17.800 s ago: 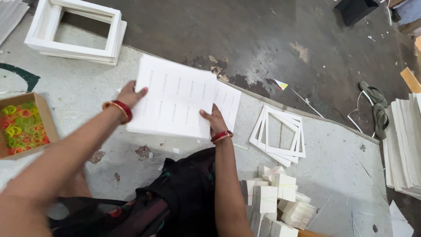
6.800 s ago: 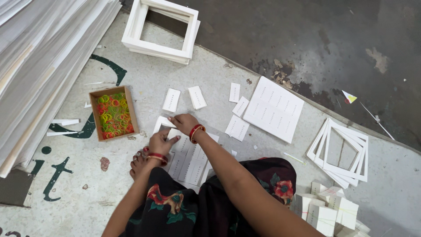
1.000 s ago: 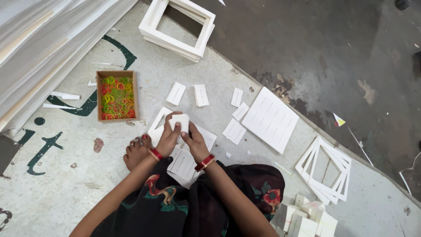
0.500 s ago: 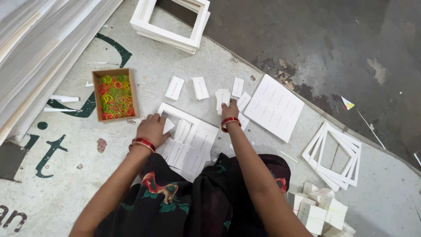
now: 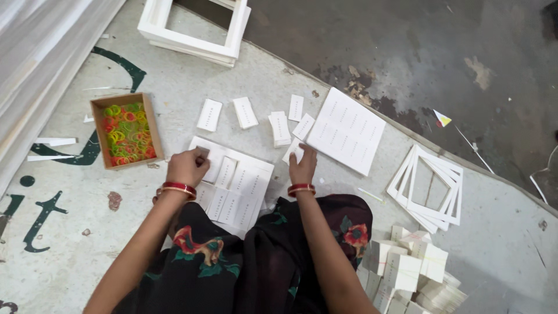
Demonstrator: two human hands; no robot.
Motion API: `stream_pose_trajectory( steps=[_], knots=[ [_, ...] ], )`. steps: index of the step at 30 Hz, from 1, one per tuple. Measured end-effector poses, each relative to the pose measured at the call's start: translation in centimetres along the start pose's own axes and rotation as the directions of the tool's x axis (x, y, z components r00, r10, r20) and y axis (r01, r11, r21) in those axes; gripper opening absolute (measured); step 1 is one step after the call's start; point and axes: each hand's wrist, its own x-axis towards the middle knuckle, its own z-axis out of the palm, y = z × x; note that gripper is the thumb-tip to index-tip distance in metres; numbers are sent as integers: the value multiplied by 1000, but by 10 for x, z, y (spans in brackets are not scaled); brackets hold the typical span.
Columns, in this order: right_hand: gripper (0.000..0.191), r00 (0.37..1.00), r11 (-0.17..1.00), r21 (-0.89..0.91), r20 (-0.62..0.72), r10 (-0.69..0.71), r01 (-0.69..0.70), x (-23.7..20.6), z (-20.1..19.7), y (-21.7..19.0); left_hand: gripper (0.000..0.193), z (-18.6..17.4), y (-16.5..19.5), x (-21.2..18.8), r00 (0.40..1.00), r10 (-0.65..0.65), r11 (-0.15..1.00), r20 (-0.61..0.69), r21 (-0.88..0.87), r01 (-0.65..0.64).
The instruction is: The person sits on the floor and assembles small white paper packs by inserting them into a white frame, then securing them with rubber bands. The person repeatedly picks up paper packs, places them into the frame, and uses rubber bands to bundle them before moving the completed packs aside.
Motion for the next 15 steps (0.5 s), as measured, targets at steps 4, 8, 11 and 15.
stream_pose_trajectory(
  steps=[4, 8, 11, 15],
  knots=[
    [34, 998, 997, 65, 57, 40, -44, -30, 3, 9, 23, 26, 4, -2, 992, -70, 991, 102, -105, 81],
    [37, 997, 998, 65, 79, -8, 3, -45, 2, 7, 60, 41, 15, 1, 1000, -12, 980, -25, 197, 17],
    [38, 992, 996, 85, 129, -11, 0, -54, -4, 5, 69, 40, 32, -1, 972, -194, 954, 132, 255, 156],
    [39, 978, 994, 106, 208, 8, -31, -67, -4, -4, 74, 36, 46, 1, 921, -346, 928, 178, 211, 307]
  ],
)
